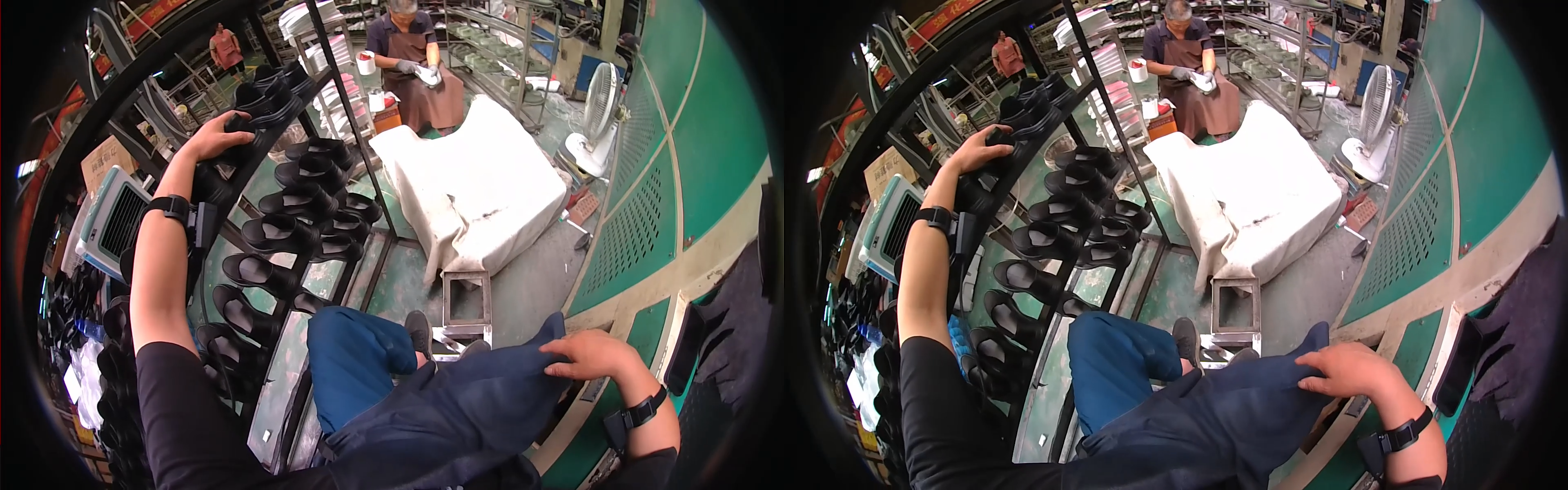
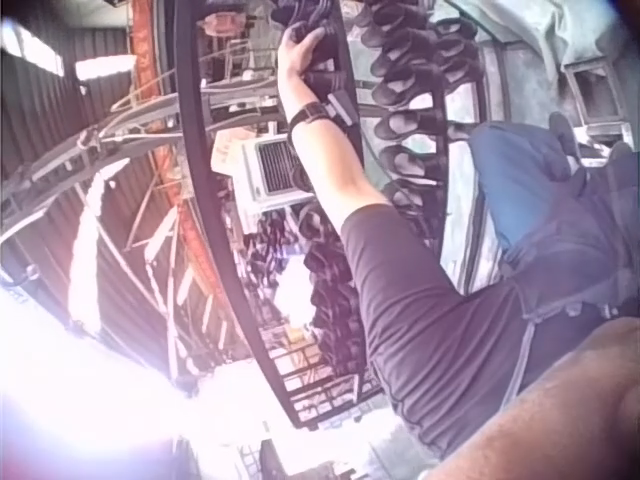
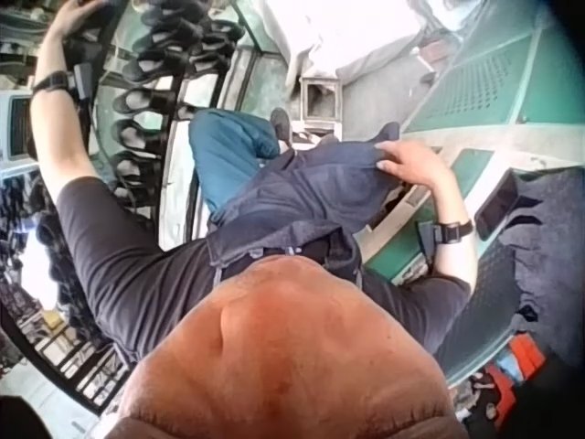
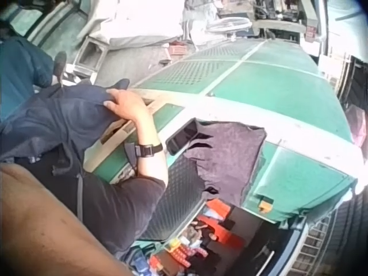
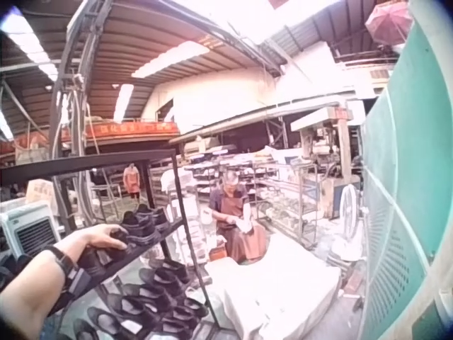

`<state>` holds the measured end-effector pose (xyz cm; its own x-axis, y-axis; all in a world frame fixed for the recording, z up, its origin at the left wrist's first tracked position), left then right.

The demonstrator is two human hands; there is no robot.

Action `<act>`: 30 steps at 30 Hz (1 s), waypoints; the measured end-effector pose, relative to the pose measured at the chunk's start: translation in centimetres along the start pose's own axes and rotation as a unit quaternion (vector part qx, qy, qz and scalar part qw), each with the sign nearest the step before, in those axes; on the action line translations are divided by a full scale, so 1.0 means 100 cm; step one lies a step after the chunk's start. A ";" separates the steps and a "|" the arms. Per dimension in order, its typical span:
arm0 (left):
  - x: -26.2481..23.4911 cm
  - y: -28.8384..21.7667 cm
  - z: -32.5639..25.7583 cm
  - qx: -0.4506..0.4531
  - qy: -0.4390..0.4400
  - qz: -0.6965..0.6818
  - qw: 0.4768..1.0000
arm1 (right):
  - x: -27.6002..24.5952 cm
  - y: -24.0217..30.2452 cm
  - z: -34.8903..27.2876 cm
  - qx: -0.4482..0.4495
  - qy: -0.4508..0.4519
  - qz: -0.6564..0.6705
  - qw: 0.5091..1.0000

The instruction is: Inspecting shoe soles and uppers for quality control and preparing them for the next stage.

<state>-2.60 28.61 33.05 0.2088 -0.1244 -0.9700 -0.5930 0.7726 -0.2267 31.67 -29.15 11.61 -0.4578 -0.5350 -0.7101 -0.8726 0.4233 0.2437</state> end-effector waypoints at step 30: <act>-0.002 0.000 0.003 0.040 -0.023 -0.005 0.999 | 0.006 -0.010 0.001 0.005 0.005 -0.012 1.000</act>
<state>-2.36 28.80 33.25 0.2516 -0.1057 -0.9620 -0.5263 0.8192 -0.2277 32.28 -29.79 10.90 -0.4388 -0.5523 -0.7089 -0.8814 0.4179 0.2200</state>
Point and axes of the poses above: each hand's wrist, its own z-axis towards the middle knuckle, its own x-axis out of the palm, y = z × x, the point moved 8 cm from there along z, towards the middle knuckle, and after that the axes turned 14 degrees about x, right-handed, at the moved point
